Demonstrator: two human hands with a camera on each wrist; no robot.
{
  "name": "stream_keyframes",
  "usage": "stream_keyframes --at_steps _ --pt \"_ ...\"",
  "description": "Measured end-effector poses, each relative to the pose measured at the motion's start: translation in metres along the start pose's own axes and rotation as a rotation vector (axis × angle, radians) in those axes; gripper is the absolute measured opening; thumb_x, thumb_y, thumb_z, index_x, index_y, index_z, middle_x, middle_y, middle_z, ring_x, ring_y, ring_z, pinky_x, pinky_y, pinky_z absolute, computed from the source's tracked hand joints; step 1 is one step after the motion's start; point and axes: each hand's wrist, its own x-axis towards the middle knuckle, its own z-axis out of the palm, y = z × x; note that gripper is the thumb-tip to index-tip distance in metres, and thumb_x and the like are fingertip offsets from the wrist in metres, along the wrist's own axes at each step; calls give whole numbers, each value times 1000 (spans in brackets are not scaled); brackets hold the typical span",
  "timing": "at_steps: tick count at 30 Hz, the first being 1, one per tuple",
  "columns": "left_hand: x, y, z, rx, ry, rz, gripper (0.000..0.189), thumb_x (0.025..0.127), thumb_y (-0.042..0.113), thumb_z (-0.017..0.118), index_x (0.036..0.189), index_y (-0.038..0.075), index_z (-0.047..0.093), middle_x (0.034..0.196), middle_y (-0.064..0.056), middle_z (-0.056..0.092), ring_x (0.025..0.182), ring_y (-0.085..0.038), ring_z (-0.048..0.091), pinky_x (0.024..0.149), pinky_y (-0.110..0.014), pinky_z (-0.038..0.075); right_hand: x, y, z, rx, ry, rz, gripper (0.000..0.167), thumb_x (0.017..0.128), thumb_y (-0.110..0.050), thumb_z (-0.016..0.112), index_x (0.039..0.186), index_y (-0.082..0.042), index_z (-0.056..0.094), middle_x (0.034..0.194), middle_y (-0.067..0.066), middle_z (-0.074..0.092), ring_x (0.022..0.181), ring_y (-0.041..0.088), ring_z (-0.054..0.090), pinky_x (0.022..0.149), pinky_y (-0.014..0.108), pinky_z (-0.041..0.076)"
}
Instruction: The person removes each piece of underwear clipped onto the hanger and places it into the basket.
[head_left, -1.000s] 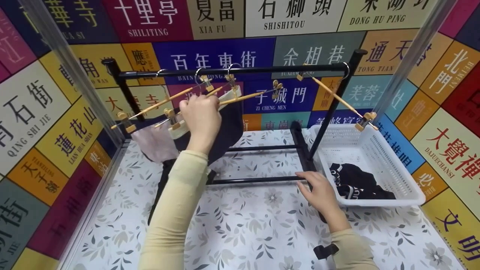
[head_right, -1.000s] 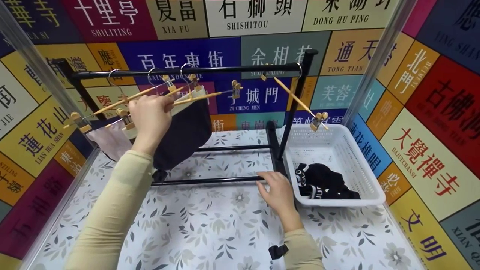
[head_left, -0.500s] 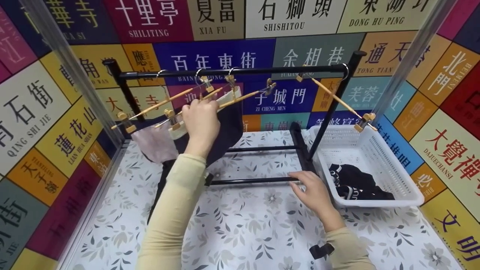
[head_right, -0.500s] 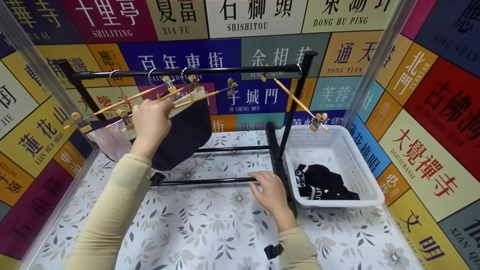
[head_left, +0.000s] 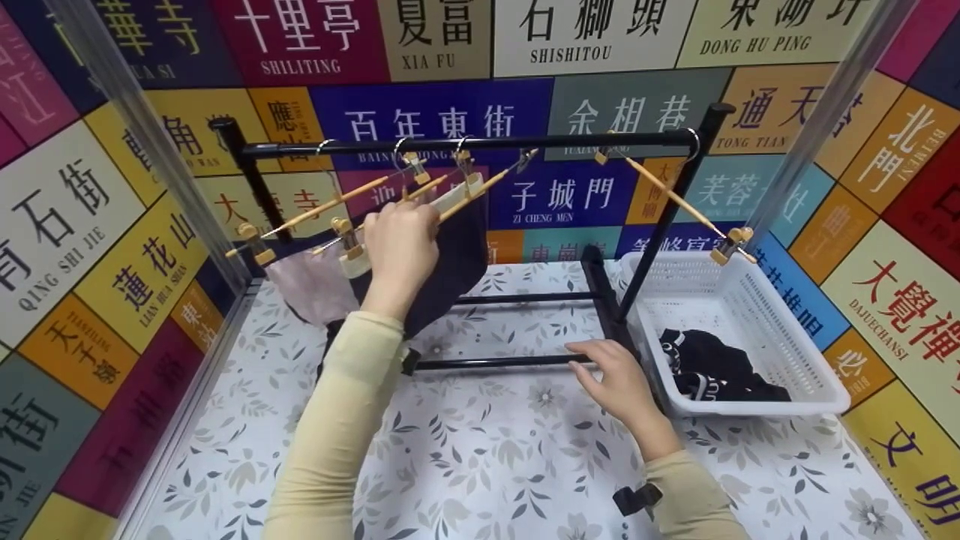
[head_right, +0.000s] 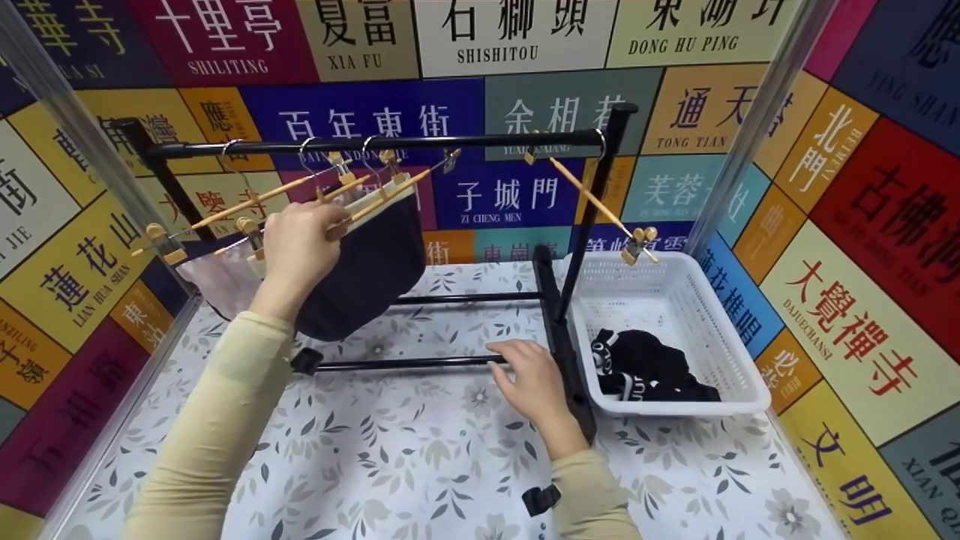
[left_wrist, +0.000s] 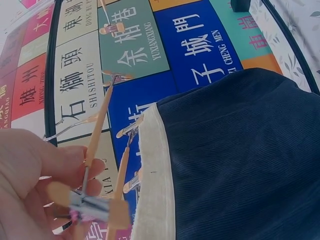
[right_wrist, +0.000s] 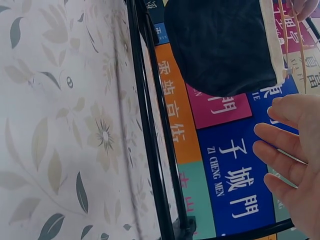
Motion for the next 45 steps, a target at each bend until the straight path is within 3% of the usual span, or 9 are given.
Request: stream_keyframes --at_steps 2,6,9,13,21,27,34,40,45 --pt "-3 0 -3 -28 -2 -1 5 85 10 70 88 10 74 94 -8 72 87 -35 62 74 -50 40 2 -2 1 10 -9 4 29 84 -5 76 113 -8 72 107 5 72 99 26 64 89 40 49" --pt "-8 -1 -12 -81 -20 -12 22 87 20 74 107 11 74 110 -7 71 96 -33 62 84 -51 39 4 -6 4 28 -10 10 29 84 -5 76 112 -8 72 107 5 72 100 26 64 89 39 48" --pt "-12 -3 -19 -110 -25 -10 28 88 23 74 113 10 72 113 -9 70 99 -34 62 86 -52 38 4 -9 7 40 -17 21 29 84 -6 76 113 -8 72 108 5 71 101 26 64 90 39 48" --pt "-15 -8 -32 -122 -48 -17 35 87 24 75 119 11 70 113 -11 70 100 -35 62 87 -53 39 4 -12 14 46 -24 16 29 85 -7 76 113 -8 72 109 5 71 102 26 64 92 39 48" --pt "-15 -24 -55 -98 -163 -64 42 88 28 74 124 9 66 118 -13 67 109 -35 58 96 -56 36 -2 -17 29 43 -53 16 29 85 -10 77 114 -9 72 111 4 70 105 27 64 94 44 47" --pt "-13 -38 -68 -116 -127 -73 41 86 25 75 122 7 66 122 -16 65 112 -38 56 96 -57 33 -6 -22 39 63 -114 49 30 86 -10 75 116 -11 71 114 1 70 107 25 63 95 44 47" --pt "-10 -51 -73 -99 -135 -120 41 87 29 75 122 8 66 120 -16 64 112 -38 55 93 -56 35 -10 -26 52 83 -151 69 30 85 -10 75 115 -9 71 113 3 70 104 25 63 92 43 48" --pt "-11 -62 -68 -98 -204 -184 53 88 29 74 133 7 60 126 -19 61 115 -39 53 95 -57 33 -12 -30 60 113 -192 110 31 88 -12 73 119 -8 69 115 4 69 107 26 62 95 43 48" --pt "-10 -70 -64 -97 -272 -217 58 89 31 73 138 7 54 119 -19 61 113 -39 53 97 -57 33 -13 -30 68 124 -209 131 33 88 -13 74 120 -9 68 115 4 69 108 25 63 94 43 48"
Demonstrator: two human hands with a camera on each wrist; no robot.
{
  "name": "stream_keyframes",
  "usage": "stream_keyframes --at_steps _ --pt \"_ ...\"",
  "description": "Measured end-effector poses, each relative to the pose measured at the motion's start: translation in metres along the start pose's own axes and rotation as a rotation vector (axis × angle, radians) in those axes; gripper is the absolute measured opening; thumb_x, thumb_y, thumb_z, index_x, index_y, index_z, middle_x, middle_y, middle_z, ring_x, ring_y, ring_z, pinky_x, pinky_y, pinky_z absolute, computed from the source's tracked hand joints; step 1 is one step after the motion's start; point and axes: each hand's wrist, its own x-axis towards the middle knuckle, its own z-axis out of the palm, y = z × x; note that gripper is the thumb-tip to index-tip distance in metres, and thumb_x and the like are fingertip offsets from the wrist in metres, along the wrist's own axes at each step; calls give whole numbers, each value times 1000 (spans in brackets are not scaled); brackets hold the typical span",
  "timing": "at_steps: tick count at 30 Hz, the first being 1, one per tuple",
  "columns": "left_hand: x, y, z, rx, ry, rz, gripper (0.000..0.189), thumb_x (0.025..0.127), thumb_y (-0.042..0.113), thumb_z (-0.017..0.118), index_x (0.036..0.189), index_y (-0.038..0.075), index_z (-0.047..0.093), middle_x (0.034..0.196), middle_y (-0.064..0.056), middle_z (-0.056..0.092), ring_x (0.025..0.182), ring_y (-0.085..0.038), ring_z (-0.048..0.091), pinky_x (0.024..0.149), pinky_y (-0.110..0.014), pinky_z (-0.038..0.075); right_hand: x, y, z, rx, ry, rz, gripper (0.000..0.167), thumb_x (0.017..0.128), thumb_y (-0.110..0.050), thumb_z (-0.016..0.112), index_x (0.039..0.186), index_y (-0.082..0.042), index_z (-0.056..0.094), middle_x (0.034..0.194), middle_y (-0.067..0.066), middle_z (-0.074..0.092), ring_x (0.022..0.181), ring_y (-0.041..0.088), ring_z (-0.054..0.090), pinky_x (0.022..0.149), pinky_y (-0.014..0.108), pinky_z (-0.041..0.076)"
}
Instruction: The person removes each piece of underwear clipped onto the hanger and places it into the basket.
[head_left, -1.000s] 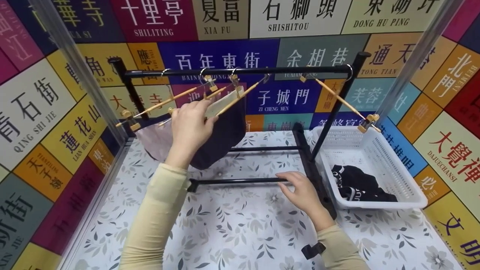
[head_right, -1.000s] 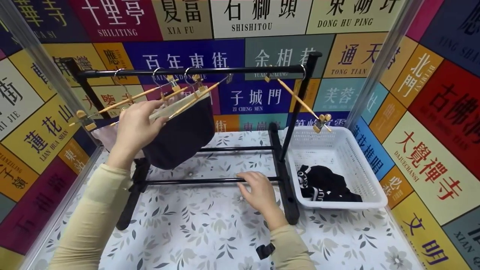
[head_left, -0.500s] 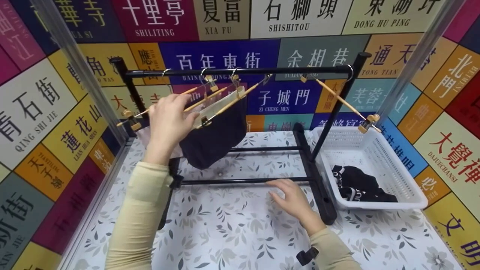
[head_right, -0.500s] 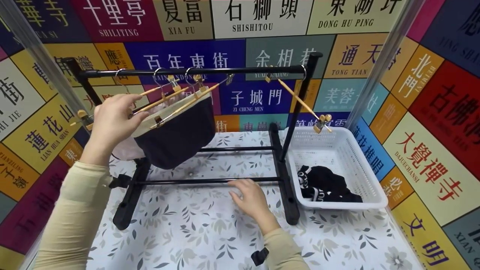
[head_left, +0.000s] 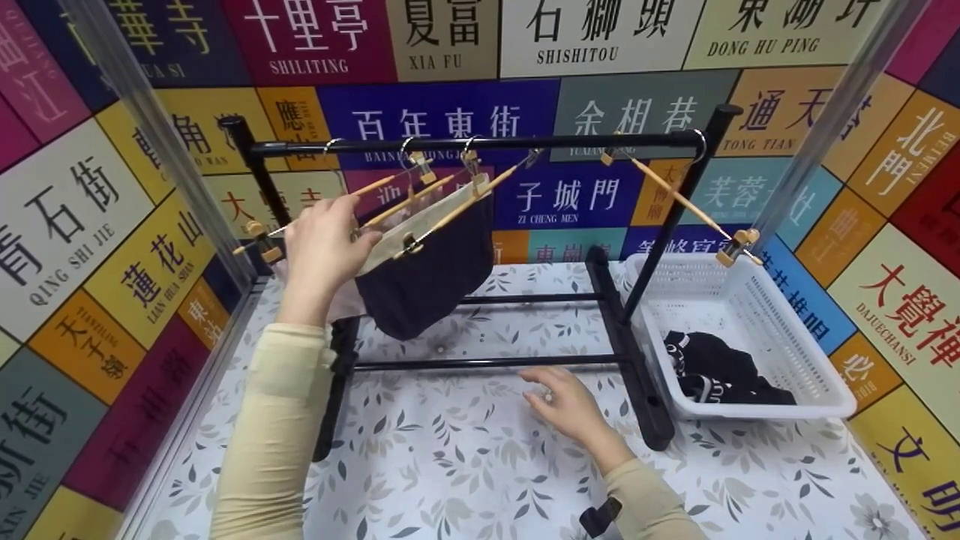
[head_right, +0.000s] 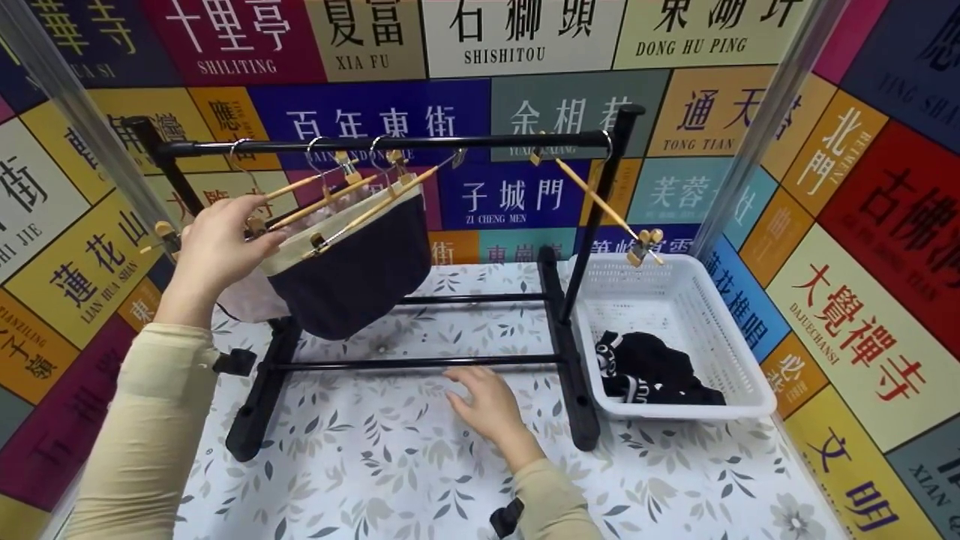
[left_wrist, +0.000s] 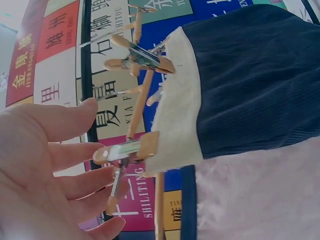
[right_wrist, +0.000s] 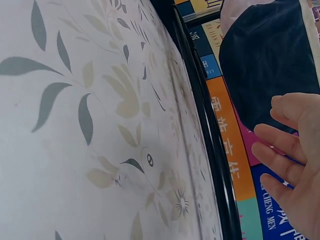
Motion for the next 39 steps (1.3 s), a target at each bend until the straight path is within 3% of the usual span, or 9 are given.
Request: stream_keyframes --at_steps 7,10,17,20,26,31,39 --pt "7 -5 3 -15 -65 -54 56 91 30 72 138 7 52 114 -16 64 104 -35 59 88 -54 45 3 0 7 -16 -3 -7 34 87 -13 74 120 -8 68 113 4 70 106 26 63 93 44 49" --pt "10 -7 6 -35 -85 -76 55 90 28 72 137 7 52 117 -14 64 105 -33 60 88 -53 46 6 -1 8 -8 -23 18 34 88 -13 73 121 -7 67 114 5 70 107 27 63 95 45 48" --pt "13 -9 13 -28 -90 -83 46 91 27 69 130 5 58 102 -12 66 97 -33 62 81 -51 48 13 -5 13 8 -52 65 33 90 -14 71 122 -9 66 114 4 69 108 26 62 96 46 45" --pt "13 -8 16 -25 -68 -96 36 92 26 68 121 5 64 98 -12 68 94 -33 63 78 -52 49 16 -6 15 18 -51 63 33 90 -14 71 122 -10 67 115 3 68 107 24 62 96 45 46" --pt "14 -8 24 -72 40 -72 16 92 18 64 96 2 68 93 -15 70 85 -36 65 74 -51 48 22 -9 16 22 -51 48 35 89 -14 72 123 -11 66 117 2 68 109 23 61 98 43 45" --pt "13 -9 28 -88 98 -57 15 90 13 61 92 0 69 92 -17 70 84 -39 65 74 -52 48 26 -10 14 35 -62 76 35 90 -15 71 124 -10 66 119 4 68 112 26 60 100 45 43" --pt "11 -8 30 -74 139 -38 16 88 8 56 91 -1 70 93 -20 68 83 -41 64 73 -54 48 41 -9 6 45 -42 68 32 92 -16 70 123 -7 66 116 6 69 111 28 62 100 45 44"
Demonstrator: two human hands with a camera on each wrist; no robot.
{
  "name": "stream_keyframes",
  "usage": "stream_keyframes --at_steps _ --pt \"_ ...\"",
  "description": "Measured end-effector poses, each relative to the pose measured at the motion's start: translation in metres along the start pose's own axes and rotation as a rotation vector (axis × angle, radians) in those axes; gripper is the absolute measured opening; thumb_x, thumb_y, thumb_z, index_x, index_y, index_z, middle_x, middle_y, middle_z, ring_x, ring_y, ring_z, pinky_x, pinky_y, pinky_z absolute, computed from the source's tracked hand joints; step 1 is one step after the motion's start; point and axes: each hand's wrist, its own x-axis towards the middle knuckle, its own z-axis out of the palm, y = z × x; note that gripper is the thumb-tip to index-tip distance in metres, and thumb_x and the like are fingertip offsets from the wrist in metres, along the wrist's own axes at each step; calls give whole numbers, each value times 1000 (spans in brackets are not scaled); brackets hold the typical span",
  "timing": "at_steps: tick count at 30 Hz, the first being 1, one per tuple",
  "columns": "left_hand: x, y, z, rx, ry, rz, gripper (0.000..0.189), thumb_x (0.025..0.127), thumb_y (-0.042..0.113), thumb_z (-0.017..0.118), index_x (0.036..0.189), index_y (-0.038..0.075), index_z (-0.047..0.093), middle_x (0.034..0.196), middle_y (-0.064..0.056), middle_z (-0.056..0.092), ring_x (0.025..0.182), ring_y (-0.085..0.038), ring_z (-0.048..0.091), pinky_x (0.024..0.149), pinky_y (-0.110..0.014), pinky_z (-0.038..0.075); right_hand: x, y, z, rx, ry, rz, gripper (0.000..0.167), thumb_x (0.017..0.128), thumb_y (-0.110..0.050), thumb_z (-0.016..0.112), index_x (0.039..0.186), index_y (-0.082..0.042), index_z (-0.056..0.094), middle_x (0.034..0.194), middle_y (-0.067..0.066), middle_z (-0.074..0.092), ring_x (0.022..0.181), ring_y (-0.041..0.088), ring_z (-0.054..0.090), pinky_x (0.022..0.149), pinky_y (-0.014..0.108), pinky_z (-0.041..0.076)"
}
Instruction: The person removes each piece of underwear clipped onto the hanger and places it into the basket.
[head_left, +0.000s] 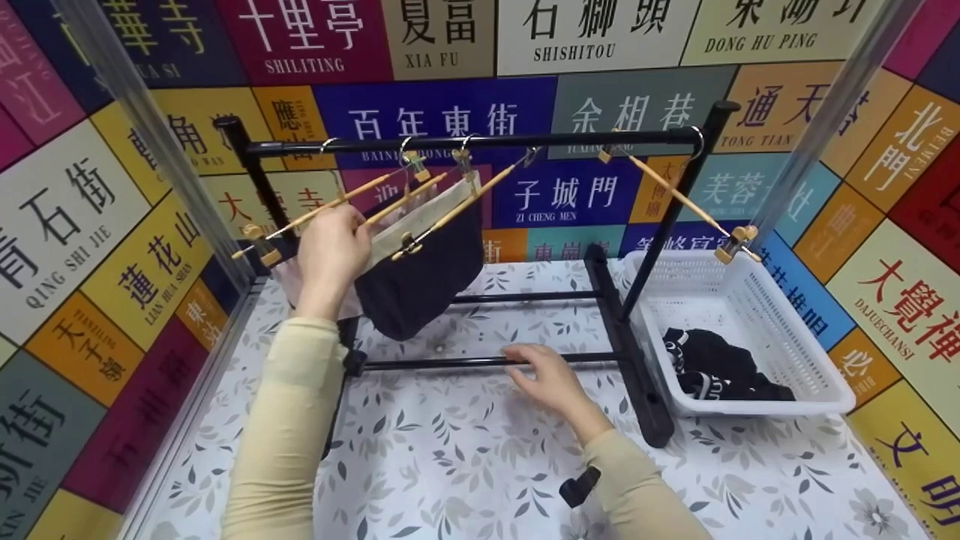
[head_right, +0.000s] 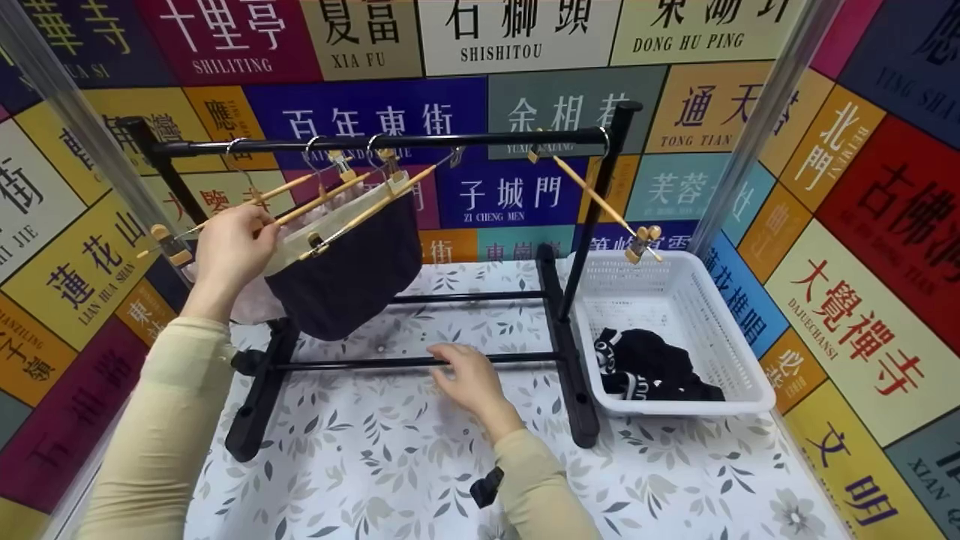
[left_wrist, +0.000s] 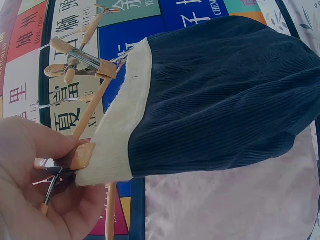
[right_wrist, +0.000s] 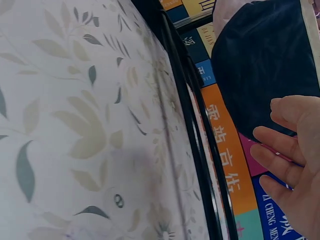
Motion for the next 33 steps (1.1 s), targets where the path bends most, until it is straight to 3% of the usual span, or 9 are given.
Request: stream_keyframes --at_steps 11,21,33 --pt "-3 -3 -6 -63 55 36 15 91 11 62 94 0 70 96 -18 69 91 -37 63 81 -49 48 23 -6 -21 -1 11 26 35 94 -15 69 128 -11 65 120 5 68 111 26 62 97 44 46" --pt "-23 -14 -8 -77 100 66 14 91 14 67 92 1 71 91 -17 68 84 -36 62 73 -49 47 26 -1 -27 29 58 9 33 93 -14 69 125 -8 66 119 7 68 111 27 62 98 45 45" --pt "-53 -40 14 -98 89 124 8 87 9 69 86 0 70 81 -16 65 79 -36 62 71 -50 45 15 10 -28 42 73 13 33 93 -13 68 125 -8 65 118 9 68 110 28 63 97 46 46"
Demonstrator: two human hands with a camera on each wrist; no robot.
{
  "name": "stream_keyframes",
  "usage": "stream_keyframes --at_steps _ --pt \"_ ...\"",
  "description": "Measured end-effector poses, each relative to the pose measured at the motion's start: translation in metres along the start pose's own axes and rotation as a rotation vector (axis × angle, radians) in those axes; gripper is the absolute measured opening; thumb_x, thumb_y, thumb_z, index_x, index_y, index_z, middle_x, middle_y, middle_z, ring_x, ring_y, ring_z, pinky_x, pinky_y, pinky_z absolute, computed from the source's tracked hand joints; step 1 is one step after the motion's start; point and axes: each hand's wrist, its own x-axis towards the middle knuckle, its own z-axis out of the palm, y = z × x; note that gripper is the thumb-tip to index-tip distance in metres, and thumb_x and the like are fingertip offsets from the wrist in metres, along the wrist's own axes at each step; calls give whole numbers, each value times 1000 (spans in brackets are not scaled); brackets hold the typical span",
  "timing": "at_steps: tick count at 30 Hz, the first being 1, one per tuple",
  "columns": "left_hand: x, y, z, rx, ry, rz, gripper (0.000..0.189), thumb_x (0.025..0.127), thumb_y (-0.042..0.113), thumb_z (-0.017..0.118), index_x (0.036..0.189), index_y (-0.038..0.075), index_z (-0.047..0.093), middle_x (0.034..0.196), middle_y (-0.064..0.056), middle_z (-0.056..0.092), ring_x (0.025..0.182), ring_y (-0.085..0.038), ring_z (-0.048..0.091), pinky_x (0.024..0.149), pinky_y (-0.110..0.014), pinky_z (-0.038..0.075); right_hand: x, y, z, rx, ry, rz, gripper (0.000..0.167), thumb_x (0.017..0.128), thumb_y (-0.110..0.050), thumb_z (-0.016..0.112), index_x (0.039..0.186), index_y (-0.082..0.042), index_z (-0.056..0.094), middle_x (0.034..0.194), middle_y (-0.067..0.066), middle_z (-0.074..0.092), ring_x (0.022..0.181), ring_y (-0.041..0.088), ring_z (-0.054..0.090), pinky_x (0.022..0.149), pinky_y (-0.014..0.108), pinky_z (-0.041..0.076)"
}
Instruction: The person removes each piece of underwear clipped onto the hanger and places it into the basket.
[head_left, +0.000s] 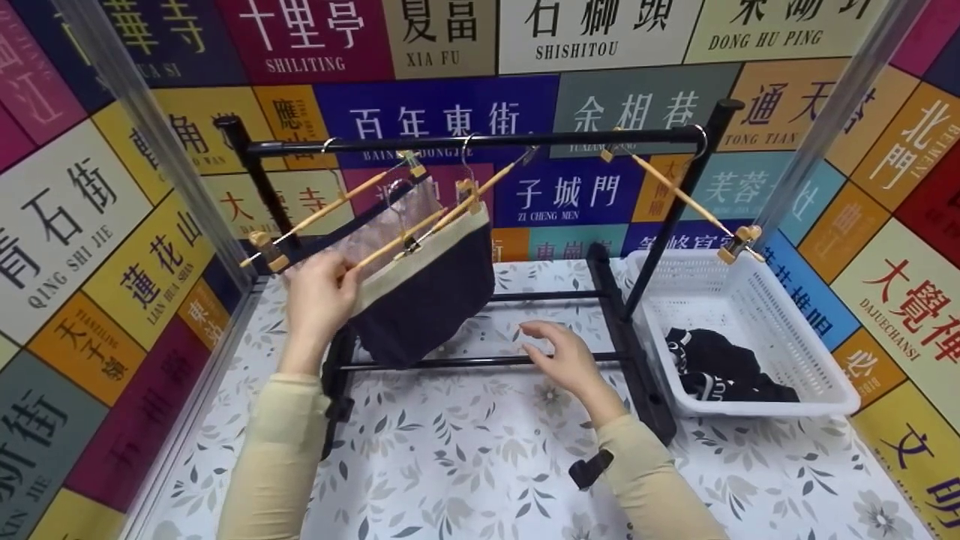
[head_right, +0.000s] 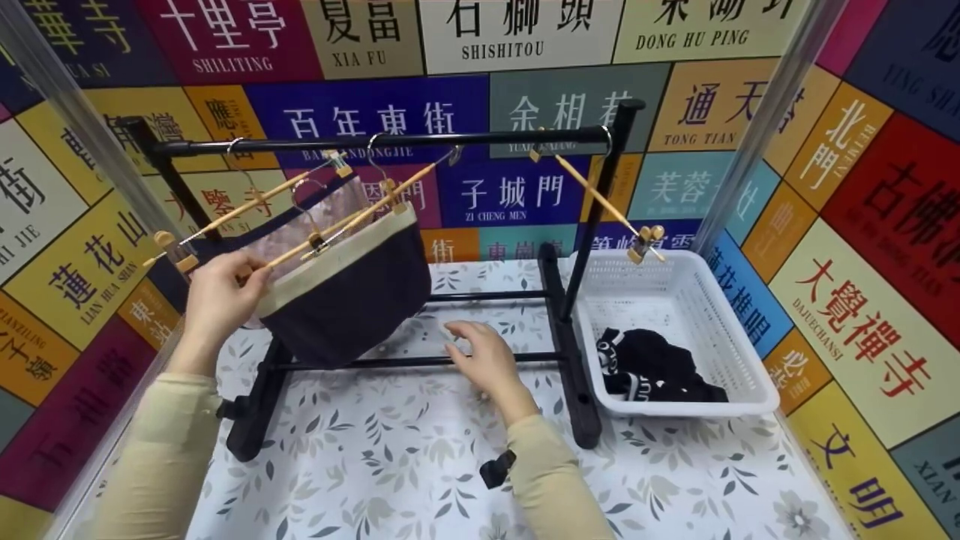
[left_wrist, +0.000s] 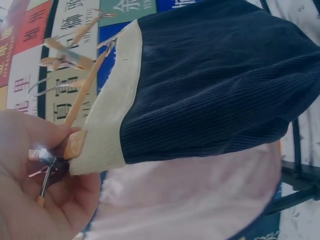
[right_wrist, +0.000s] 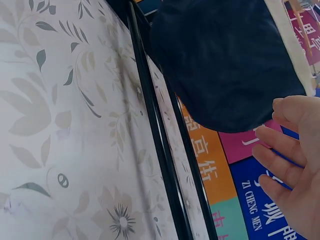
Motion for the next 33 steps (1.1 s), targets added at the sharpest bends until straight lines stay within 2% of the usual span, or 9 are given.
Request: stream_keyframes --at_steps 8,15,21,26,33 --pt "-26 -13 18 -104 -38 -14 7 85 6 70 84 -1 69 77 -15 63 78 -34 60 71 -47 46 -5 7 -4 5 10 27 33 93 -12 69 126 -8 65 118 10 68 110 29 62 96 47 46" --pt "-45 -18 34 -141 -67 27 1 84 1 69 83 1 70 76 -13 61 74 -31 57 69 -46 44 -6 10 -5 -1 22 39 33 93 -13 69 126 -7 65 118 10 68 109 29 63 96 46 46" --pt "-60 -17 43 -146 -109 46 5 85 5 71 86 0 70 75 -9 58 71 -26 54 65 -43 44 -6 12 -7 -2 56 15 34 91 -10 71 124 -6 66 116 10 69 108 30 63 96 47 46" --pt "-73 -14 49 -135 -109 83 4 84 4 73 86 2 69 74 -6 56 66 -22 52 61 -40 44 -7 13 -10 -16 67 12 33 90 -10 71 123 -6 66 115 10 69 107 30 63 96 48 46" --pt "-86 -10 54 -107 -103 159 5 85 7 76 86 8 71 77 -5 62 66 -21 59 61 -39 48 -8 14 -15 -15 73 35 33 92 -11 69 124 -5 65 116 11 68 108 31 63 96 48 46"
